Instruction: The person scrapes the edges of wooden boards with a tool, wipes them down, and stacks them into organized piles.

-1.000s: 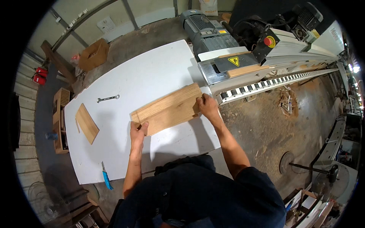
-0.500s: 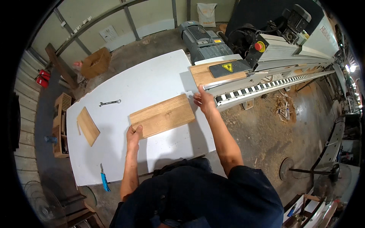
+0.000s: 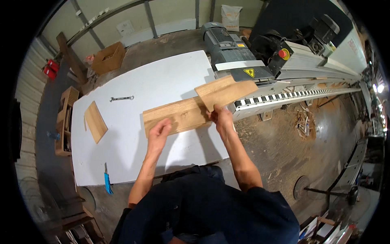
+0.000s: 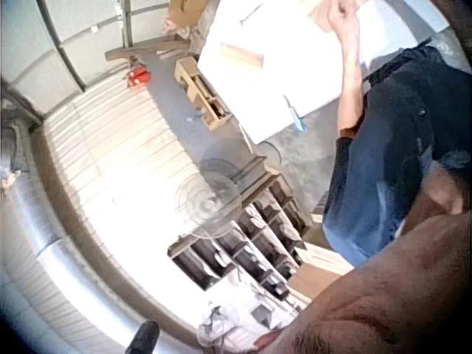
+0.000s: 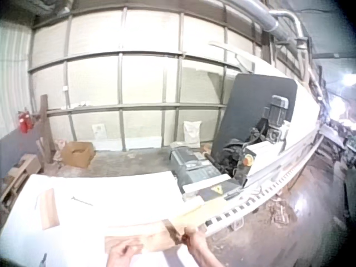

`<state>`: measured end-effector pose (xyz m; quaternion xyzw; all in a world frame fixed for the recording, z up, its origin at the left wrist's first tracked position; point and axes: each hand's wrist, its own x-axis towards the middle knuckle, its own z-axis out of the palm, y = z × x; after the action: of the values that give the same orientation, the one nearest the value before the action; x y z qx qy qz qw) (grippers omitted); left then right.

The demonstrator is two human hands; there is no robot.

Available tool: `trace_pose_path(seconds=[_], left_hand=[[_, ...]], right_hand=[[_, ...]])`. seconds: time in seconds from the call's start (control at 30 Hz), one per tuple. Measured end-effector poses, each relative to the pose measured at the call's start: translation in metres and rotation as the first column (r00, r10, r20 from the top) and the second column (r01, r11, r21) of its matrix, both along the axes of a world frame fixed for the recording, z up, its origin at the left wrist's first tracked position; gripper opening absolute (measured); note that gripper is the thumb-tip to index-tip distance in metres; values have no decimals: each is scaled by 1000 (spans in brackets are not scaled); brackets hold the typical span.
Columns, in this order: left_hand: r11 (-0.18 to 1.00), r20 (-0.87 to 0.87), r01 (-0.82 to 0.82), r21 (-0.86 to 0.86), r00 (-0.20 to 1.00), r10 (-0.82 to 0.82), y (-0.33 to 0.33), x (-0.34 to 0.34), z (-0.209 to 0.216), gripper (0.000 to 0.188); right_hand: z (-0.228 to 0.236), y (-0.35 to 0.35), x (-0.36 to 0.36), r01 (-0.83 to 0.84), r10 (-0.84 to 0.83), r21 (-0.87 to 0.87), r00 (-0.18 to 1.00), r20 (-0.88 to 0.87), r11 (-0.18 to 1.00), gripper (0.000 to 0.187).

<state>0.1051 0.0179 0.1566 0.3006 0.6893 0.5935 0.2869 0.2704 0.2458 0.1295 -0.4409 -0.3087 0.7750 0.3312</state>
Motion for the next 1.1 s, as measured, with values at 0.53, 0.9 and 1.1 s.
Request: trace_pose_path(seconds=[0.53, 0.9, 1.1], left_hand=[[937, 414, -327, 122, 875, 251, -12, -42, -1, 44], [887, -48, -343, -309, 937, 345, -28, -79, -35, 59], [977, 551, 28, -213, 829, 97, -13, -102, -27, 74]], right_hand=[[29, -49, 20, -384, -184, 763, 822, 539, 520, 21], [11, 22, -27, -742, 579, 39, 554, 598, 669, 74], [14, 31, -34, -687, 503, 52, 580, 641, 725, 87]])
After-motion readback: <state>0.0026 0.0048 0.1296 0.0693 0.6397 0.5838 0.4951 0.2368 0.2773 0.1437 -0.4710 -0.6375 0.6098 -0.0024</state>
